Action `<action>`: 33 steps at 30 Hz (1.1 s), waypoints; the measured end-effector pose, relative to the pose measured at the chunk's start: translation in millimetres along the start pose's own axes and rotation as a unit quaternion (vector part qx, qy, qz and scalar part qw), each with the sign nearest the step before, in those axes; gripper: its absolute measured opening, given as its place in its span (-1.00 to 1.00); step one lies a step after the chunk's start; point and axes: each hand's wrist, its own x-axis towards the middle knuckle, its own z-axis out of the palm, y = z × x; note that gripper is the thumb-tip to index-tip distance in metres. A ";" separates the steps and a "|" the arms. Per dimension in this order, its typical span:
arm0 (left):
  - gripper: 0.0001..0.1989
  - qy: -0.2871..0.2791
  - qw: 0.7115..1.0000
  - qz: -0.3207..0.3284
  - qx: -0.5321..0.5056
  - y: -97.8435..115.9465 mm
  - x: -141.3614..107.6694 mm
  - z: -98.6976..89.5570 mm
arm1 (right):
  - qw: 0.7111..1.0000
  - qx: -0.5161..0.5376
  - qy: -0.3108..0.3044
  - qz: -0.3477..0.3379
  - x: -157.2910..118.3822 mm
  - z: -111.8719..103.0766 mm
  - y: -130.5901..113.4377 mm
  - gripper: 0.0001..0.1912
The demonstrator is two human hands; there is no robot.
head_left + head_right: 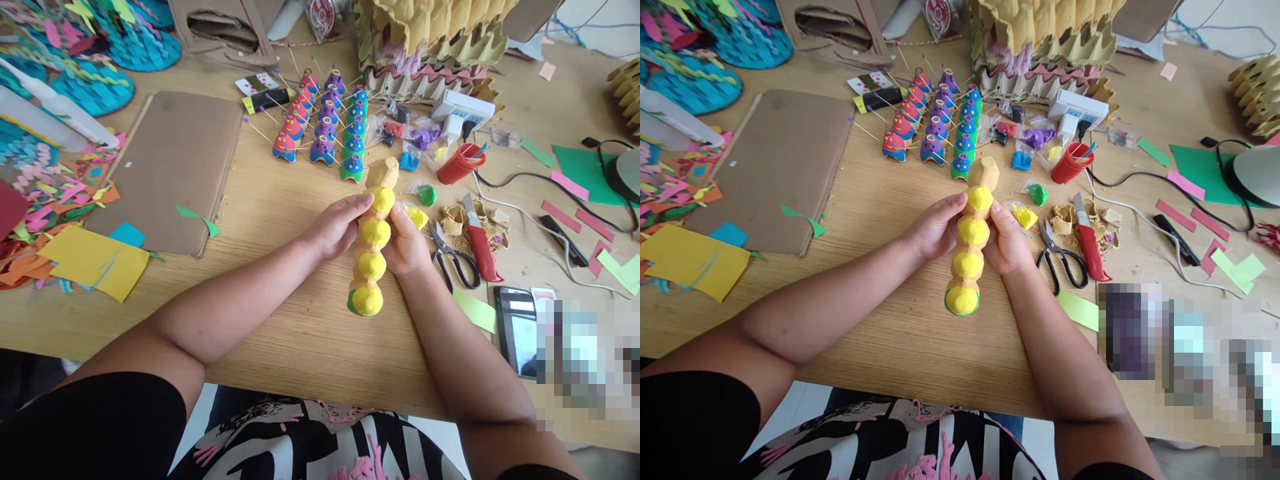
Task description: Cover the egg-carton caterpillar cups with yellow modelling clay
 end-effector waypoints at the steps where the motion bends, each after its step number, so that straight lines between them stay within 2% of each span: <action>1: -0.61 -0.004 1.000 0.000 -0.004 0.0 -0.2 -0.3 | 1.000 -0.007 -0.004 -0.002 0.2 -0.4 0.4 -0.68; 8: -0.63 0.048 0.998 -0.030 -0.003 0.5 -0.7 1.8 | 1.000 0.006 -0.015 -0.015 3.7 -5.1 5.6 -0.62; 16: -0.70 0.010 1.000 -0.012 -0.013 2.0 -0.7 3.0 | 0.999 -0.015 -0.034 -0.005 2.7 -7.0 3.5 -0.64; 22: -0.74 0.045 0.999 -0.010 -0.014 0.9 -0.8 3.2 | 1.000 -0.008 -0.012 -0.003 0.2 -0.9 1.6 -0.68; 28: -0.66 -0.014 0.999 0.006 -0.040 -0.9 1.4 1.3 | 1.000 0.006 -0.004 0.016 0.2 -0.8 -1.5 -0.69; 33: -0.80 0.007 0.998 -0.013 -0.062 -0.3 3.4 1.3 | 1.000 0.007 -0.018 0.009 2.2 -4.8 -1.0 -0.67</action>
